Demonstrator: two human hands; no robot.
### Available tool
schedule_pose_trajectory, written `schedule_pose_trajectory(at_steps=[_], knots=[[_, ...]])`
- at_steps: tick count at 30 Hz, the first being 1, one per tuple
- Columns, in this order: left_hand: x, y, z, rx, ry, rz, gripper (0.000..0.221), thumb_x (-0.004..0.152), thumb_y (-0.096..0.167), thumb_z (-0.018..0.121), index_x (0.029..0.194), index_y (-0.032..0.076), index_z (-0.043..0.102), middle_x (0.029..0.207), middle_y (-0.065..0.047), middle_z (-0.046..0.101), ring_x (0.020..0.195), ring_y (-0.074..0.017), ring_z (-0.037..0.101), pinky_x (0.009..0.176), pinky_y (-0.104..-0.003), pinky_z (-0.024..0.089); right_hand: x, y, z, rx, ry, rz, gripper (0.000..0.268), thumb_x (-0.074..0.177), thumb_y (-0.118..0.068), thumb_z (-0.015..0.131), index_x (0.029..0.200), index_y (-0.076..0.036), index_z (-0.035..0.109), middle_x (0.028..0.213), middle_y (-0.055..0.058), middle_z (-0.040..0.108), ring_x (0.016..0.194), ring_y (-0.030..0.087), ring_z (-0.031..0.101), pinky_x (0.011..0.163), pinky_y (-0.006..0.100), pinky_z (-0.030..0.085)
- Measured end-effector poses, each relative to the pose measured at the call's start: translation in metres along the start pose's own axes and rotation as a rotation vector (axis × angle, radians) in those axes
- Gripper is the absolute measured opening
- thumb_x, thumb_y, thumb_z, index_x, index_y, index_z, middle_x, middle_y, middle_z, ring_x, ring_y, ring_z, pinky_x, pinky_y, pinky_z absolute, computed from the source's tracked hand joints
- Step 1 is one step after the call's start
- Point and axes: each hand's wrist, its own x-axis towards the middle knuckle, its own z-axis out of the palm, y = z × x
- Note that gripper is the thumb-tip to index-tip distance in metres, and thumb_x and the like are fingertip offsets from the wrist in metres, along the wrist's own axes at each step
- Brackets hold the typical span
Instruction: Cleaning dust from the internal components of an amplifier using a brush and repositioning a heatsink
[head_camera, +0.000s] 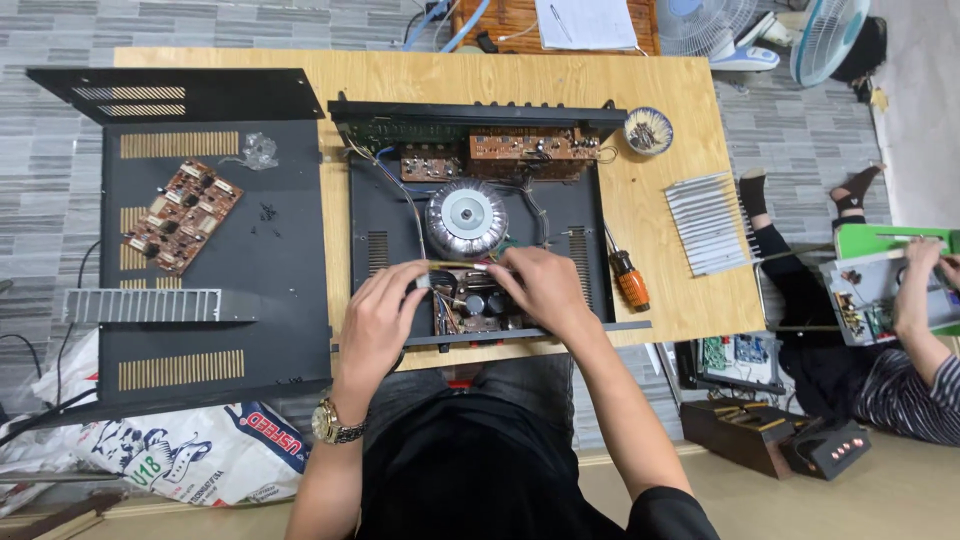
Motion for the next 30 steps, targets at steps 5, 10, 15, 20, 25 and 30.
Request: schedule_pose_trajectory(at_steps=[5, 10, 15, 20, 25, 30], knots=[[0.003, 0.003, -0.004, 0.015, -0.005, 0.013, 0.021, 0.096, 0.006, 0.067, 0.117, 0.008, 0.066, 0.112, -0.006, 0.072, 0.089, -0.0258, 0.07, 0.071, -0.037, 0.055, 0.012, 0.009, 0.01, -0.025, -0.041, -0.059, 0.022, 0.102, -0.033, 0.061, 0.088, -0.016, 0.066, 0.063, 0.004, 0.064, 0.065, 0.025, 0.067, 0.065, 0.036, 0.053], [0.004, 0.005, -0.006, 0.014, -0.011, -0.001, 0.022, 0.096, 0.005, 0.068, 0.117, 0.008, 0.066, 0.112, -0.006, 0.072, 0.088, -0.0254, 0.07, 0.073, -0.036, 0.056, 0.056, 0.008, -0.005, -0.118, -0.029, -0.251, 0.031, 0.102, -0.036, 0.061, 0.079, -0.016, 0.064, 0.066, 0.005, 0.064, 0.07, 0.026, 0.066, 0.074, 0.038, 0.048], [0.004, 0.004, -0.005, 0.002, -0.011, 0.014, 0.022, 0.096, 0.004, 0.067, 0.118, 0.006, 0.065, 0.113, -0.008, 0.071, 0.09, -0.0268, 0.07, 0.074, -0.037, 0.056, 0.092, 0.009, -0.002, 0.007, -0.072, -0.353, 0.038, 0.101, -0.034, 0.063, 0.07, -0.013, 0.067, 0.061, 0.005, 0.063, 0.066, 0.025, 0.063, 0.076, 0.037, 0.042], [0.0, -0.007, 0.003, -0.011, 0.028, 0.064, 0.025, 0.097, 0.007, 0.066, 0.123, 0.008, 0.065, 0.113, -0.008, 0.069, 0.098, -0.0302, 0.069, 0.083, -0.04, 0.055, 0.105, 0.039, 0.005, 0.02, 0.088, -0.505, 0.026, 0.091, -0.022, 0.069, 0.066, -0.015, 0.066, 0.062, 0.004, 0.062, 0.066, 0.026, 0.061, 0.071, 0.041, 0.042], [-0.004, -0.01, 0.005, 0.015, 0.032, 0.055, 0.024, 0.101, 0.012, 0.064, 0.124, 0.012, 0.065, 0.116, -0.004, 0.069, 0.099, -0.0268, 0.069, 0.085, -0.038, 0.055, 0.1, 0.047, 0.035, 0.04, 0.062, -0.48, 0.025, 0.091, -0.026, 0.071, 0.07, -0.015, 0.064, 0.066, 0.003, 0.06, 0.074, 0.024, 0.058, 0.084, 0.039, 0.039], [-0.002, -0.007, 0.003, -0.03, 0.019, 0.064, 0.023, 0.1, 0.007, 0.063, 0.123, 0.01, 0.063, 0.115, -0.007, 0.07, 0.093, -0.0318, 0.068, 0.079, -0.042, 0.054, 0.132, 0.054, 0.031, 0.128, 0.039, -0.541, 0.024, 0.09, -0.017, 0.07, 0.067, -0.01, 0.066, 0.062, 0.007, 0.059, 0.068, 0.029, 0.057, 0.075, 0.042, 0.042]])
